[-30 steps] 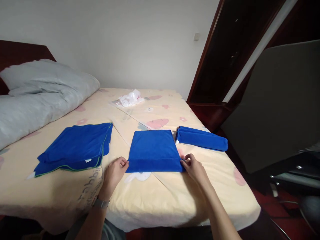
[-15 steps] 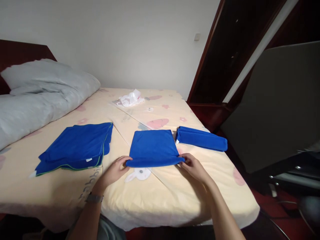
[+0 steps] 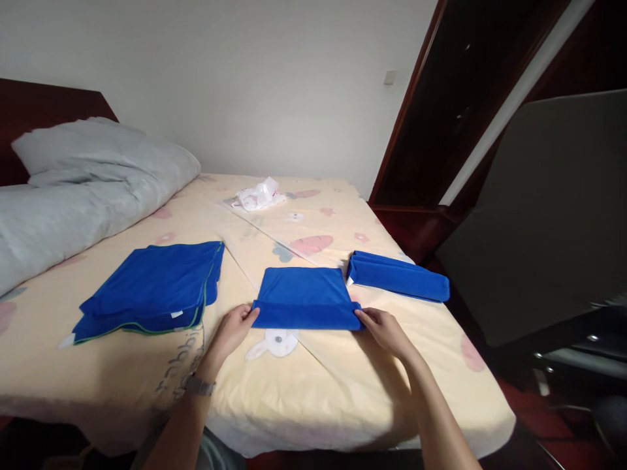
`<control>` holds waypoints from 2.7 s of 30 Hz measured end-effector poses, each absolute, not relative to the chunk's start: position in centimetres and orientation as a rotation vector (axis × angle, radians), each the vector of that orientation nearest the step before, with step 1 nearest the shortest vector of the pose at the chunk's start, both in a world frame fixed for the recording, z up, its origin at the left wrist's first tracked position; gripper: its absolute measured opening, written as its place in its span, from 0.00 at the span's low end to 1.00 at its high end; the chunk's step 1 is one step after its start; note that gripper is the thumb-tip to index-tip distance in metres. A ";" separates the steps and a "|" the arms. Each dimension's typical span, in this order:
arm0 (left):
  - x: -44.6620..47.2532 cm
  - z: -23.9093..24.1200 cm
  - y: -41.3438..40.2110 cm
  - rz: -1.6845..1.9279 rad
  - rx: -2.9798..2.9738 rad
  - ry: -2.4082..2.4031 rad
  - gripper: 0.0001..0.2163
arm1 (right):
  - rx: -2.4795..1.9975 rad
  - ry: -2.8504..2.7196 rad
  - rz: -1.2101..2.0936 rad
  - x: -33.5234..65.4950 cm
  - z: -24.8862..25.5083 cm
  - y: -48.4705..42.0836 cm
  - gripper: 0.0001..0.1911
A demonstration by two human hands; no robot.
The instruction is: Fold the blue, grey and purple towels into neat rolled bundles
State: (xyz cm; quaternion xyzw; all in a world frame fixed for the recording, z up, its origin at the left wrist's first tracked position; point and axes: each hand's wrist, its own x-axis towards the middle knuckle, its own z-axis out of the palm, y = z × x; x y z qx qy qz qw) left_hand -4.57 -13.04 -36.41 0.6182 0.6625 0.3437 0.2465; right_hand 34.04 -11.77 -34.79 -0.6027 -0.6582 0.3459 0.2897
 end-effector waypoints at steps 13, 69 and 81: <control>-3.7 -35.5 -13.6 0.767 1.771 2.057 0.12 | -1.818 -1.533 0.841 32.8 -36.2 -11.4 0.21; -5.1 -35.2 -13.2 0.984 1.681 1.517 0.15 | -1.465 -1.590 0.908 32.6 -36.4 -11.0 0.22; -4.4 -35.4 -13.7 0.740 1.852 1.949 0.18 | -1.922 -1.672 0.706 33.6 -35.2 -11.8 0.20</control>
